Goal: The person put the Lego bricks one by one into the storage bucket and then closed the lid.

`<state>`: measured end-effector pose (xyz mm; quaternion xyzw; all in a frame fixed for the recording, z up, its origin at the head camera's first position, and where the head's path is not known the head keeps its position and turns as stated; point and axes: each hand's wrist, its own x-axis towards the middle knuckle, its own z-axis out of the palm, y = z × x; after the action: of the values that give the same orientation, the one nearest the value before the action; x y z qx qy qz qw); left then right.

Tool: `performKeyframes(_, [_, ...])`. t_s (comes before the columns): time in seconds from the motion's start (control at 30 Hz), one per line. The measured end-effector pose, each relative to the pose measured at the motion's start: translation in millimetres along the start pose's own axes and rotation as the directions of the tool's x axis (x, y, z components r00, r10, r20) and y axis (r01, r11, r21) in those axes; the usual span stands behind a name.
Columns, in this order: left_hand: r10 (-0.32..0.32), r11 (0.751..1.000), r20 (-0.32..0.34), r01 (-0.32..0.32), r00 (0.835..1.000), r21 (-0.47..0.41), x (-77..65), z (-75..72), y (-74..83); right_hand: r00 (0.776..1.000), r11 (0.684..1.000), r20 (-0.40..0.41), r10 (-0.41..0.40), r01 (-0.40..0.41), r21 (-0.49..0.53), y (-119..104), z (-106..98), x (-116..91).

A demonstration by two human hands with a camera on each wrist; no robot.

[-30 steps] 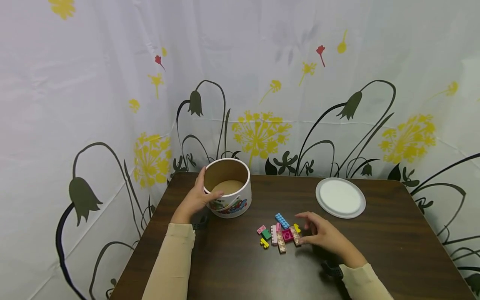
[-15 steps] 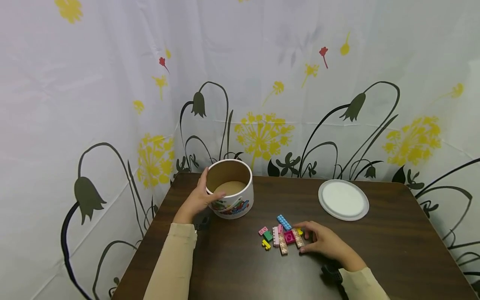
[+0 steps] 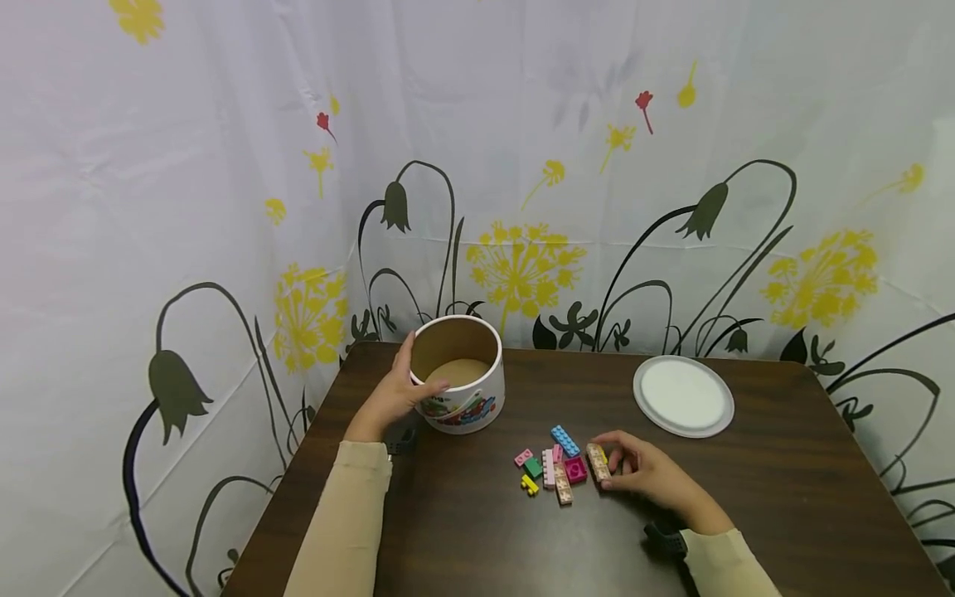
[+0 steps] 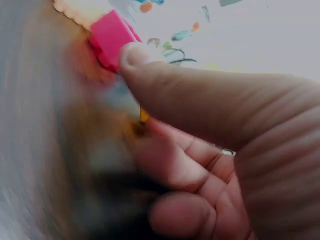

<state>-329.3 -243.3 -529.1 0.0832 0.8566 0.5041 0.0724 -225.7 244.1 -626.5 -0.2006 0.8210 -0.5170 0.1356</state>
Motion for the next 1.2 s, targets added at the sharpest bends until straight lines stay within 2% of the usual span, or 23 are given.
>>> performKeyframes(0.07, [-0.003, 1.000, 0.003, 0.003, 1.000, -0.006, 0.4, -0.3, 1.2, 1.000, 0.998, 0.004, -0.010, 0.010, 0.067, 1.3, -3.4, 0.0])
performKeyframes(0.17, [-0.008, 1.000, 0.006, 0.008, 1.000, -0.004, 0.5, -0.6, 2.5, 1.000, 0.995, 0.023, -0.013, 0.011, 0.099, 2.1, -5.4, 0.4])
performKeyframes(0.5, [0.016, 1.000, 0.006, -0.016, 1.000, -0.007, 0.5, -1.1, -0.5, 1.000, 0.996, -0.001, -0.013, 0.013, 0.092, 6.2, -3.0, 0.9])
performKeyframes(0.9, [0.002, 1.000, 0.007, -0.002, 1.000, 0.002, 0.2, -0.3, -1.5, 0.998, 0.991, -0.005, 0.065, -0.064, 0.120, 3.2, -1.4, -1.9])
performKeyframes(1.2, [0.016, 1.000, -0.004, -0.016, 1.000, -0.014, 0.3, 1.9, -3.8, 0.997, 0.987, -0.038, 0.073, -0.067, 0.148, 4.0, -0.9, -2.4])
